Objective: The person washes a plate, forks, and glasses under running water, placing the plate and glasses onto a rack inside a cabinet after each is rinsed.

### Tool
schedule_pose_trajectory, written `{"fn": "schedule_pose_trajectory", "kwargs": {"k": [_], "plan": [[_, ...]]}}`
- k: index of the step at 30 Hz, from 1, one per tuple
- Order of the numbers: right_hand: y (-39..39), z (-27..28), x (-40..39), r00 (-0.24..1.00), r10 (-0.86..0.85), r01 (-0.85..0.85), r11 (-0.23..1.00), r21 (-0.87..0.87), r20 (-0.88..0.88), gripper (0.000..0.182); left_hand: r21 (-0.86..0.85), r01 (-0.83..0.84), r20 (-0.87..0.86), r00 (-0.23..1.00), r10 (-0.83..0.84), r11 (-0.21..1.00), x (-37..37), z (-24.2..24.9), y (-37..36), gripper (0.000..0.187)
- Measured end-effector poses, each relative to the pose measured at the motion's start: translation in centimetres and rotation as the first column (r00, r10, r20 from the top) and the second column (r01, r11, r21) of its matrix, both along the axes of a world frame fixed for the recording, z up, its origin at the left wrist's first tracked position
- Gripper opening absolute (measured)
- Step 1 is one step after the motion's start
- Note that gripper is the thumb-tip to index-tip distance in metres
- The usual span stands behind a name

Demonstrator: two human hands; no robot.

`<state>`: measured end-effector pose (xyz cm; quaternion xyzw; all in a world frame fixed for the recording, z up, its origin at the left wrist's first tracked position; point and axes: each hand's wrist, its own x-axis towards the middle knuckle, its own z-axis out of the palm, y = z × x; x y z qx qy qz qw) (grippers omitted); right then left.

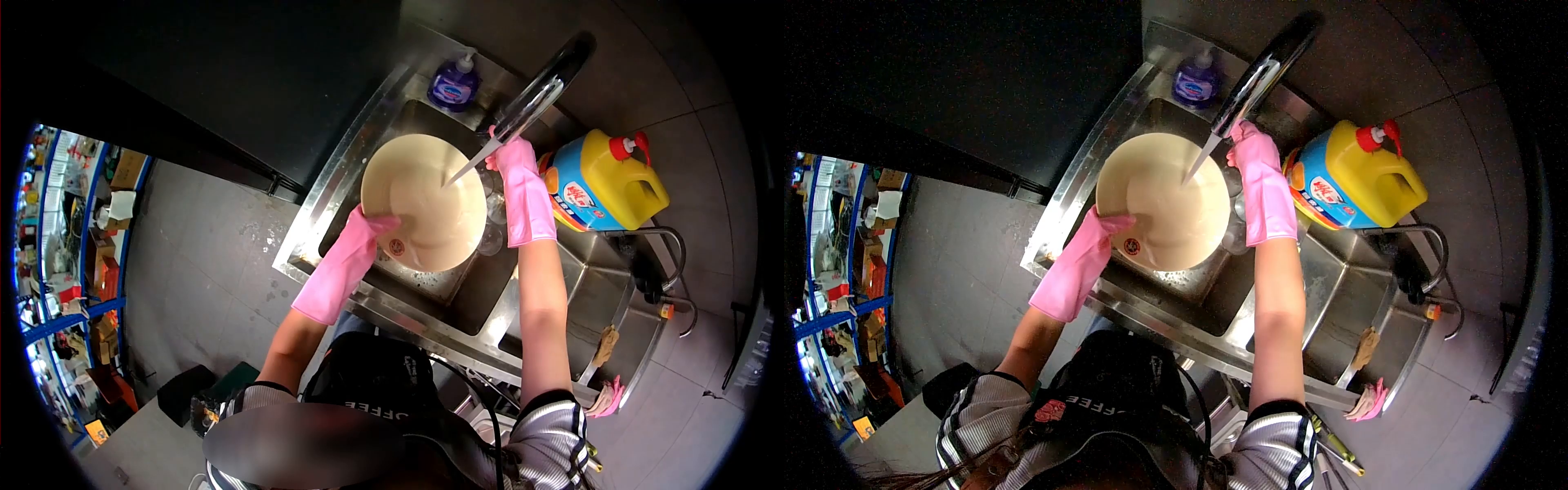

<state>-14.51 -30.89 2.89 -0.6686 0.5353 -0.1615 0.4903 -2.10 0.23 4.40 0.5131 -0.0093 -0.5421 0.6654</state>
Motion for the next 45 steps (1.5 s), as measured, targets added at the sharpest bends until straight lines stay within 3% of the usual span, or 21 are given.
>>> {"fn": "schedule_pose_trajectory", "kwargs": {"k": [13,19,20,22,24,26,27,29,31,34,36,37,38,39,41,44,45], "plan": [[0.8,1.7,0.1,1.000,-0.008,0.008,0.999,0.035,0.010,0.041,0.002,0.004,-0.003,1.000,-0.004,1.000,0.2,-0.9,0.4,0.058],[1.6,3.6,0.2,0.994,0.010,-0.004,0.999,0.049,-0.106,0.037,-0.059,0.005,-0.004,1.000,-0.005,0.998,0.0,-1.8,0.5,0.055],[2.3,3.6,0.1,0.974,-0.017,-0.028,0.981,-0.192,-0.227,0.037,-0.069,0.003,-0.005,1.000,-0.003,0.998,-0.1,-1.8,0.5,0.055],[3.9,2.5,-0.7,0.895,-0.151,-0.154,0.778,-0.610,-0.419,0.043,-0.040,-0.050,0.015,0.999,0.051,0.998,-0.6,-0.6,0.4,0.054],[7.3,2.7,-0.8,0.900,-0.274,0.002,0.780,-0.626,-0.339,0.054,-0.040,-0.091,0.034,0.995,0.093,0.995,-0.6,-0.6,0.0,0.053],[12.8,-0.4,-0.1,0.984,-0.167,0.065,0.634,-0.771,-0.055,0.055,-0.053,-0.116,0.047,0.992,0.118,0.992,-0.7,-1.9,-0.1,0.054],[14.9,-0.5,1.5,0.964,-0.071,-0.126,0.725,-0.677,-0.255,0.055,-0.065,-0.124,0.022,0.992,0.126,0.990,-0.7,-2.0,-0.2,0.051],[16.5,0.2,3.6,0.904,0.069,-0.305,0.795,-0.524,-0.422,0.053,-0.096,-0.141,-0.019,0.990,0.140,0.985,-0.5,-2.2,-1.1,0.046],[16.0,1.5,5.3,0.915,0.113,-0.308,0.814,-0.493,-0.387,0.049,-0.033,-0.185,0.070,0.980,0.186,0.982,-0.9,-3.6,-2.2,0.037],[12.6,-5.0,8.4,0.996,-0.053,0.086,0.765,-0.638,0.071,0.059,0.047,-0.199,0.208,0.961,0.185,0.979,-1.2,-2.4,-3.3,0.028],[12.9,-6.2,8.4,0.980,0.117,-0.197,0.535,-0.822,-0.159,0.060,0.174,-0.188,0.291,0.948,0.131,0.967,-0.1,-2.4,-4.5,0.030],[13.0,-6.0,8.3,0.942,0.172,-0.334,0.383,-0.861,-0.288,0.060,0.104,-0.139,0.310,0.945,0.100,0.985,0.5,-3.0,-4.4,0.032],[12.4,-5.5,7.3,0.968,0.182,-0.252,0.646,-0.721,-0.175,0.056,0.096,-0.111,0.286,0.955,0.079,0.989,0.9,-3.2,-4.1,0.032],[12.2,-0.5,5.9,0.986,0.158,-0.167,0.848,-0.502,-0.061,0.053,0.088,-0.084,0.261,0.963,0.059,0.993,1.3,-3.3,-3.7,0.033],[11.2,0.9,3.4,0.996,0.088,-0.080,0.958,-0.277,0.015,0.048,0.023,0.003,0.263,0.965,-0.009,1.000,2.5,-2.3,-3.1,0.036],[10.1,-7.6,-1.1,0.996,0.043,-0.072,0.913,-0.401,-0.080,0.041,-0.131,0.087,0.055,0.995,-0.081,0.988,3.9,-1.6,-1.9,0.041],[10.4,-8.4,-2.5,0.967,0.040,-0.029,0.999,-0.045,0.250,0.037,-0.113,0.165,0.102,0.983,-0.153,0.980,4.6,-2.7,-1.6,0.043]]}}
